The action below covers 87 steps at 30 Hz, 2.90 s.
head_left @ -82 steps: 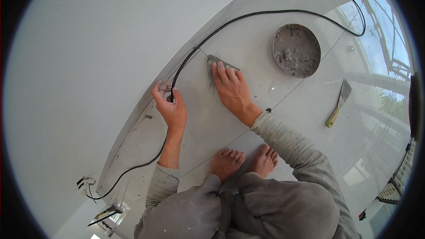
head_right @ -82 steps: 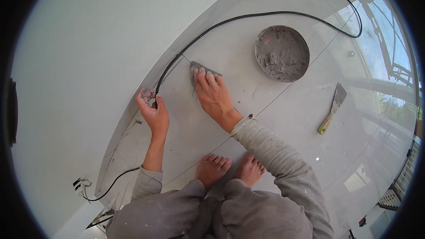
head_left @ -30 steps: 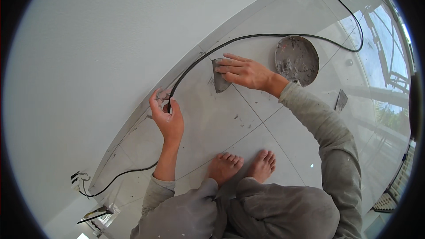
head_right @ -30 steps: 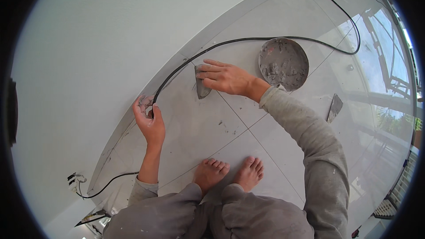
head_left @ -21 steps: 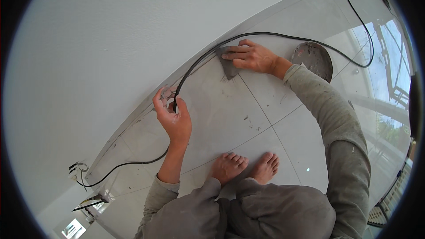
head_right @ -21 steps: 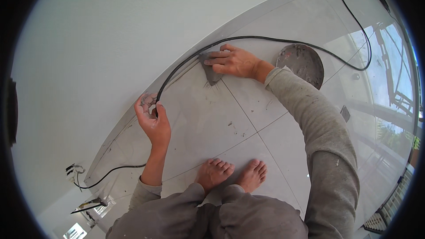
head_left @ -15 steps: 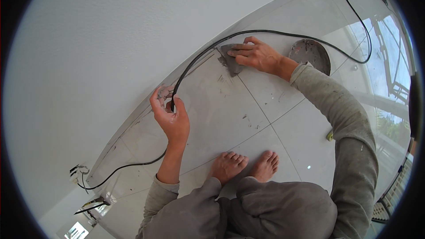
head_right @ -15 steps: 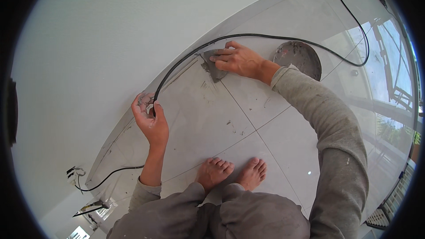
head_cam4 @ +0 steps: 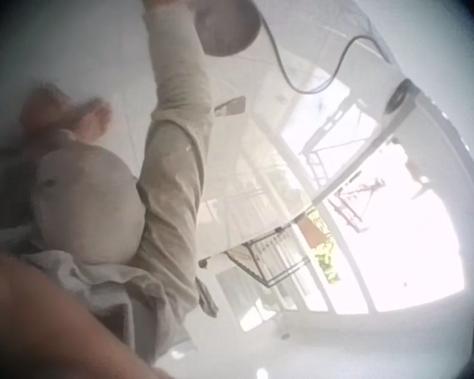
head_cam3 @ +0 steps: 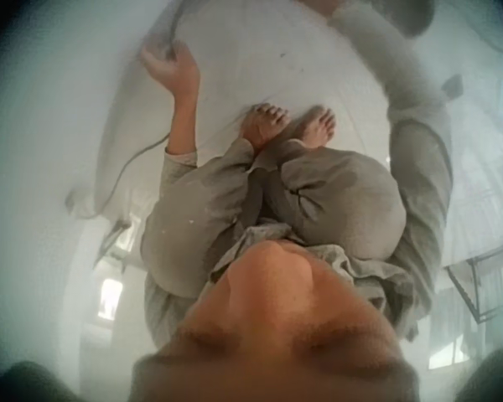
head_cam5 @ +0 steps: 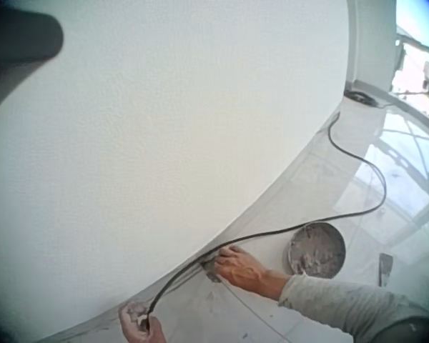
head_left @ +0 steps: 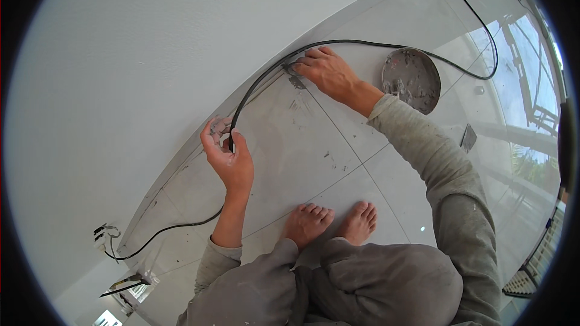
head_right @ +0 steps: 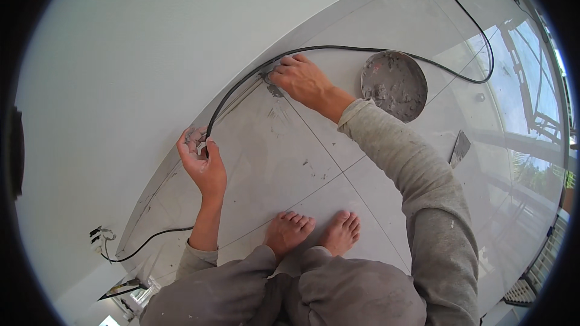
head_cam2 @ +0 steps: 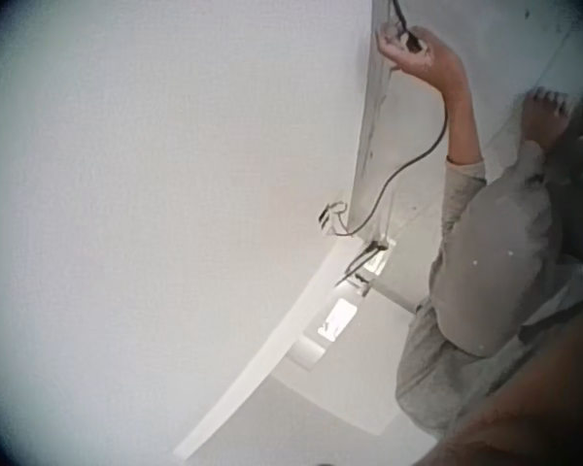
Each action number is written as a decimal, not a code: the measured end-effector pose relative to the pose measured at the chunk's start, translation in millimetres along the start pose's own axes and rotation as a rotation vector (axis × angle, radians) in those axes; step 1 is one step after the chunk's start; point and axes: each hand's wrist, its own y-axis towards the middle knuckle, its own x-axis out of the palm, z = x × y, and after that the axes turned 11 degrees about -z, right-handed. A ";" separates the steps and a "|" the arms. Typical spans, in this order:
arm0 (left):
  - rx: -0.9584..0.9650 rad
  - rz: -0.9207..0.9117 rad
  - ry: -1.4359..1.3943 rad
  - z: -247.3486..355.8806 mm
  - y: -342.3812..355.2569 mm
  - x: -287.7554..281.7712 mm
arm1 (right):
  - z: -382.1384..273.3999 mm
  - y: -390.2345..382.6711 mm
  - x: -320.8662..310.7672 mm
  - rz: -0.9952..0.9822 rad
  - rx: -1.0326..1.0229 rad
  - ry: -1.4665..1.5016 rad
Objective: The person applies grout to the gaps between floor tiles using a small rubber float and a putty knife, smoothing the material into the seams.
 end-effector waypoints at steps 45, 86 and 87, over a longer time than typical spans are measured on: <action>-0.047 -0.035 -0.022 -11.0 -7.4 0.9 | -68.3 -135.9 -56.9 -0.499 0.151 0.417; -0.012 -0.440 0.218 -60.1 -108.1 -20.9 | -119.2 -3.5 -11.8 0.129 0.737 1.522; -0.031 -0.415 0.203 -58.7 -104.8 -23.8 | -115.4 1.2 -11.2 0.130 0.756 1.455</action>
